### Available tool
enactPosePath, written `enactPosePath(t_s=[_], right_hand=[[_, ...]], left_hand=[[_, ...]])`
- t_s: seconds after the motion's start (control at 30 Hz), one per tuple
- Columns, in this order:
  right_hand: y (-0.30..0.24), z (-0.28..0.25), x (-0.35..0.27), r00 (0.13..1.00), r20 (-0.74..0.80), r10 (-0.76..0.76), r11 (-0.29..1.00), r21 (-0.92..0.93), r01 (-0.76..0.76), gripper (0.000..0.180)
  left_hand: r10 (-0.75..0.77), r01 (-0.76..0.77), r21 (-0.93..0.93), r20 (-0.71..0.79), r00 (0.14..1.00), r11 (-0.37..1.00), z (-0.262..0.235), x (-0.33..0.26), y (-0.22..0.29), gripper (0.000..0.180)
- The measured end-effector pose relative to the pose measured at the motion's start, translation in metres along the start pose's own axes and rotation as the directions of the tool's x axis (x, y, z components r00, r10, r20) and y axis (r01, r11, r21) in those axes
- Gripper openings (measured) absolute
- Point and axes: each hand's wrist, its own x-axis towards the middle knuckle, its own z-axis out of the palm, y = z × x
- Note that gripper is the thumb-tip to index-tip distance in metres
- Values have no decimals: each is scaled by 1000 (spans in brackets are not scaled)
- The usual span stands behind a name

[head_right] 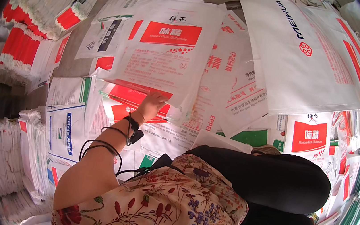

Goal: Individual sorting and stacking of large plastic packaging bags for Monosodium Glutamate.

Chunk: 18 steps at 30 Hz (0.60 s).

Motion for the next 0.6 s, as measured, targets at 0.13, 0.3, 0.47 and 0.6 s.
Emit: enactPosePath(t_s=[0.13,0.3,0.47,0.6], right_hand=[[-1,14,-3,1000,0,-2,1000,3,2,42],[0,-18,3,999,-38,5,1000,10,-4,42],[2,-65,9,997,-72,10,1000,6,-10,42],[2,-55,10,997,-73,7,1000,10,-6,41]], left_hand=[[33,-29,95,-41,999,995,-10,11,2,18],[3,-1,-56,27,1000,998,29,-23,2,20],[-61,72,-123,89,994,990,4,-13,19,42],[-39,50,-98,115,993,994,9,-18,13,45]])
